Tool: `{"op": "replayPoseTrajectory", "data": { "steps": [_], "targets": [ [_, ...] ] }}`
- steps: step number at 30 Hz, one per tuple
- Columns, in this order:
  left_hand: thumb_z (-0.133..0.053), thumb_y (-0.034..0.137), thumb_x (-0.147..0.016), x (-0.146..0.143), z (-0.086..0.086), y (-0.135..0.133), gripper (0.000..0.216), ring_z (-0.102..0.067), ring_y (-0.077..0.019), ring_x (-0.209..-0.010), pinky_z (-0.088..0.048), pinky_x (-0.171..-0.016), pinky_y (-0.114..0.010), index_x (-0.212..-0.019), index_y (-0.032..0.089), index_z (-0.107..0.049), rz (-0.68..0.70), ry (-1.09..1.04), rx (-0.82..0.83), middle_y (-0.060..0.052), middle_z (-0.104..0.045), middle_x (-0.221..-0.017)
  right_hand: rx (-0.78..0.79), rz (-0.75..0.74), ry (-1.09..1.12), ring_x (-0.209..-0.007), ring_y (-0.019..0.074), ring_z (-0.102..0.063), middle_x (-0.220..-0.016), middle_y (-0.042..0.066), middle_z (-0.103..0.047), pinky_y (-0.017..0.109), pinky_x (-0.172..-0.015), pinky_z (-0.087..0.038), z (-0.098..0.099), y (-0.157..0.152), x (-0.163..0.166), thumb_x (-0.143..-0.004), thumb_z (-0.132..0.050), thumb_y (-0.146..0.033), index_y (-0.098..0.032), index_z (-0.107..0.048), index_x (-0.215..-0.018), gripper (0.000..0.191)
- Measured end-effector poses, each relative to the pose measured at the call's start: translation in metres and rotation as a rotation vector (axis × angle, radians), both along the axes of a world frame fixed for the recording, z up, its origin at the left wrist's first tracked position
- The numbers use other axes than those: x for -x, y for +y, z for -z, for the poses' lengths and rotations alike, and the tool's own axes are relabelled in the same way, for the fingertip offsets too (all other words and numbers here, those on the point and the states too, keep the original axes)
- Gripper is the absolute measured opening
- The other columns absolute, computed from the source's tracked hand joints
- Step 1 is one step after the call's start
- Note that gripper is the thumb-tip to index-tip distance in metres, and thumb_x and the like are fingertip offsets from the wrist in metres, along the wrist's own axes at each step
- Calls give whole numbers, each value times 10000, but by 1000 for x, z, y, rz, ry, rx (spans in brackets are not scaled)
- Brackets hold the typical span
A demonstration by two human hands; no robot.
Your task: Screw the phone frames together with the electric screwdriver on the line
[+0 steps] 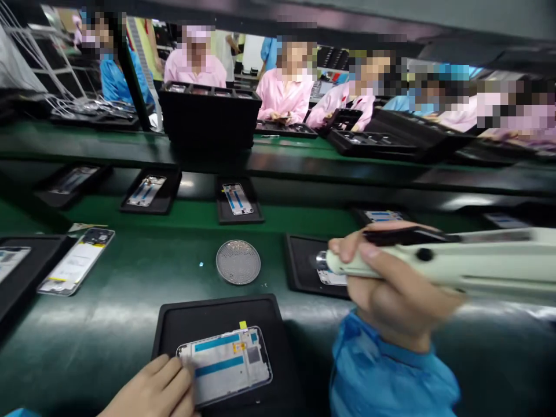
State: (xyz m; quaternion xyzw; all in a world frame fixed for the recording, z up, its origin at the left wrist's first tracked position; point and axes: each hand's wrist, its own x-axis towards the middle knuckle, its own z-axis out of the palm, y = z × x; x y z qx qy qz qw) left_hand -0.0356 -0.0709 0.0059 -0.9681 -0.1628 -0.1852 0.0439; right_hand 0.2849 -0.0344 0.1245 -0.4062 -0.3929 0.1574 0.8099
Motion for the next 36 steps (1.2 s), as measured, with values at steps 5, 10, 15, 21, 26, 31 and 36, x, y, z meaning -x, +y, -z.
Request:
{"op": "replayPoseTrajectory", "data": {
  "steps": [5,10,15,21,26,31,36],
  "targets": [
    [-499,524,-951,-37,0,28,402,-678,-273,-920,-447,-830,-415,-1010,176,-692,104,129,-36,-119,-740,-1035,165,-88,-4,-578,133,-615,-670,-28,-627,320,-571,-534,46,32,20,-640,-705,-108,-182,-644,-802,189],
    [-521,496,-941,-44,10,43,410,-654,-272,-1006,-413,-910,-422,-1056,157,-722,155,171,38,-121,-730,-1097,297,-192,-20,-587,122,-606,-672,-37,-615,301,-564,-510,83,64,35,-708,-683,-113,-187,-621,-878,196],
    [-545,595,-898,-45,15,56,531,-626,-281,-1032,-395,-939,-421,-1096,133,-714,171,94,118,-134,-720,-1127,334,-245,-21,-589,116,-592,-668,-42,-593,304,-567,-505,96,86,50,-712,-682,-144,-188,-599,-878,191],
    [-529,368,-940,-50,16,59,286,-627,-243,-966,-384,-896,-407,-1022,157,-703,168,-18,147,-88,-737,-1041,358,-278,-33,-604,119,-595,-668,-39,-597,320,-597,-511,106,89,54,-740,-690,-147,-196,-617,-878,163],
    [-521,296,-924,-51,17,57,242,-621,-244,-971,-378,-888,-414,-1048,157,-675,148,-28,168,-81,-731,-1055,377,-275,-28,-598,118,-586,-668,-37,-588,321,-600,-502,105,89,55,-734,-684,-135,-193,-627,-852,143],
    [-533,313,-922,-51,18,56,250,-619,-249,-982,-387,-881,-417,-1056,147,-663,153,-31,176,-99,-724,-1066,394,-272,-32,-599,128,-585,-679,-27,-605,339,-612,-508,104,88,55,-728,-690,-145,-195,-619,-859,157],
    [-542,391,-926,-50,18,57,306,-623,-249,-984,-407,-878,-413,-1054,150,-681,162,-20,181,-105,-724,-1072,396,-266,-33,-603,127,-582,-684,-26,-595,340,-615,-506,109,90,56,-733,-688,-146,-194,-612,-848,146]
  ]
}}
